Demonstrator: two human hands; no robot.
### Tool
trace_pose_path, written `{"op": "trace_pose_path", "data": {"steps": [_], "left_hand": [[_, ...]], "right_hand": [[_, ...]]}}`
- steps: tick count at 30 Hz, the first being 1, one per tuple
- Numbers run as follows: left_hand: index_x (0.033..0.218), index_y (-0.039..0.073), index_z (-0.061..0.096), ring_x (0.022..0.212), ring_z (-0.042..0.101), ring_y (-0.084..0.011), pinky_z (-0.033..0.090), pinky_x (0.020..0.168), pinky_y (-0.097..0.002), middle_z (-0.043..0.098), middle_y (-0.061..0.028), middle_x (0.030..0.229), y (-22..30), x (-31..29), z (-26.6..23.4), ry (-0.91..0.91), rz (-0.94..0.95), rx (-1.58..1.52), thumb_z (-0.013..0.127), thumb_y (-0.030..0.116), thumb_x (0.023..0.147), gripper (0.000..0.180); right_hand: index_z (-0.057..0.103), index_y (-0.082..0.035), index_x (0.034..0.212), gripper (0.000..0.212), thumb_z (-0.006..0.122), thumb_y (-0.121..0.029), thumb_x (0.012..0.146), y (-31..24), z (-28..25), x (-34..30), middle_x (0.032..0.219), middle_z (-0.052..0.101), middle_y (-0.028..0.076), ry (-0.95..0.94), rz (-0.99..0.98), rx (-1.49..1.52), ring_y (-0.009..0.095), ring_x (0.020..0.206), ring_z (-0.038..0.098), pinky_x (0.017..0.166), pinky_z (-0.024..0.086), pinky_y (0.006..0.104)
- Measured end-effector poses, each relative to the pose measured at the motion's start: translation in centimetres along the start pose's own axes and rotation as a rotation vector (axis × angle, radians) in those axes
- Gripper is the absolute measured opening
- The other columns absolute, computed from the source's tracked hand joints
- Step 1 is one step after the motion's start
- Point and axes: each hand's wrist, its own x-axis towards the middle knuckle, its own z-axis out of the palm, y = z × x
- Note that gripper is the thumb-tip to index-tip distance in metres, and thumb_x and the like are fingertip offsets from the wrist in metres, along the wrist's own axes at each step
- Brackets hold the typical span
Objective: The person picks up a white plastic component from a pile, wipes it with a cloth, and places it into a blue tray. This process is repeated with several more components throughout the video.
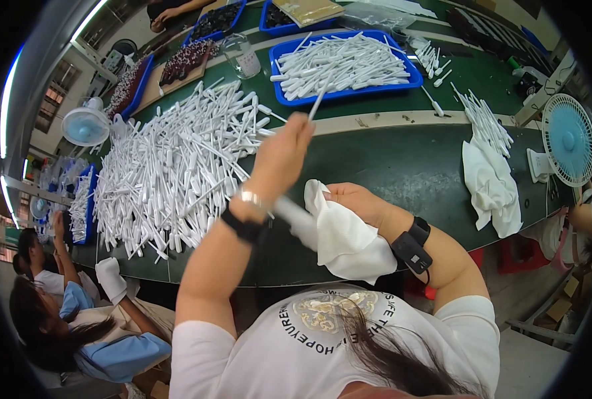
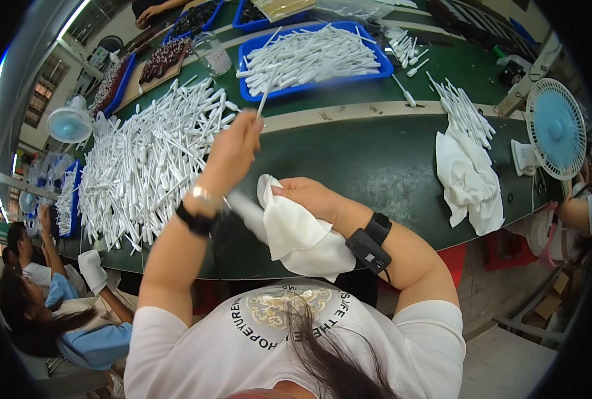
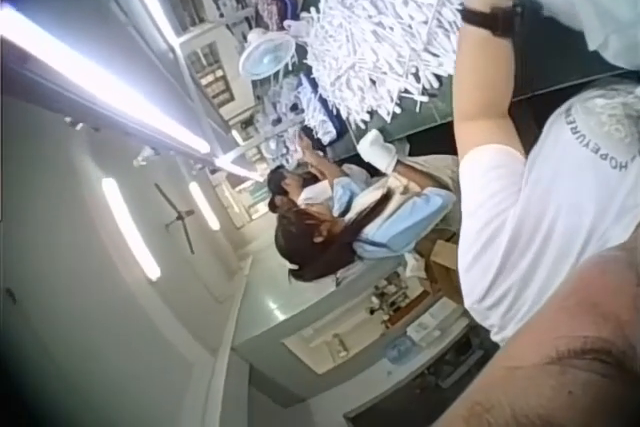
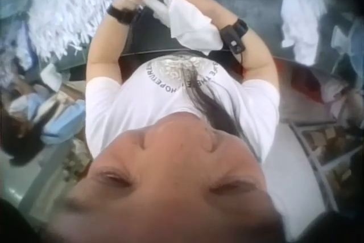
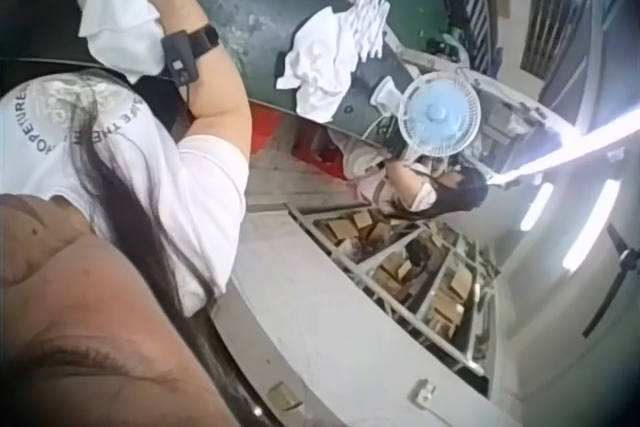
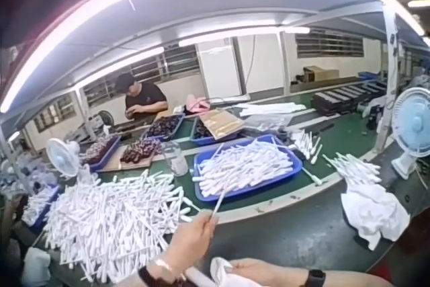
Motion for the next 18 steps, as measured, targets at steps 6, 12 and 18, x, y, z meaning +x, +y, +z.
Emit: {"op": "trace_pose_path", "data": {"steps": [6, 12, 18], "left_hand": [[0.107, 0.007, 0.049, 0.088, 0.055, -0.0370, 0.044, 0.074, -0.0426, 0.056, -0.0197, 0.090, -4.4, 12.7, 0.8, 0.074, 0.203, 0.464, 0.046, 0.015, 0.083, 0.026], [0.111, 0.008, 0.049, 0.097, 0.052, -0.0382, 0.043, 0.082, -0.0420, 0.049, -0.0216, 0.106, -4.1, 15.5, 2.1, 0.066, 0.084, 0.552, 0.046, 0.001, 0.076, 0.036], [0.105, 0.005, 0.054, 0.093, 0.056, -0.0320, 0.045, 0.078, -0.0386, 0.057, -0.0201, 0.097, -5.0, 13.4, -2.6, 0.057, 0.267, 0.452, 0.047, 0.002, 0.075, 0.031]], "right_hand": [[0.056, -0.003, 0.096, 0.023, 0.049, -0.024, 0.088, 0.3, 0.0, 0.7, 0.083, 0.059, 0.000, 0.030, -0.150, -0.144, 0.006, 0.070, 0.055, 0.062, 0.046, 0.0220], [0.056, -0.003, 0.095, 0.022, 0.050, -0.022, 0.088, 0.0, -0.2, -0.3, 0.081, 0.059, -0.001, -0.062, -0.060, -0.249, 0.005, 0.069, 0.054, 0.062, 0.045, 0.0214], [0.056, -0.002, 0.094, 0.020, 0.050, -0.020, 0.088, 0.9, -0.8, 0.9, 0.080, 0.059, -0.001, -0.101, -0.053, -0.210, 0.006, 0.067, 0.054, 0.061, 0.046, 0.0213]]}}
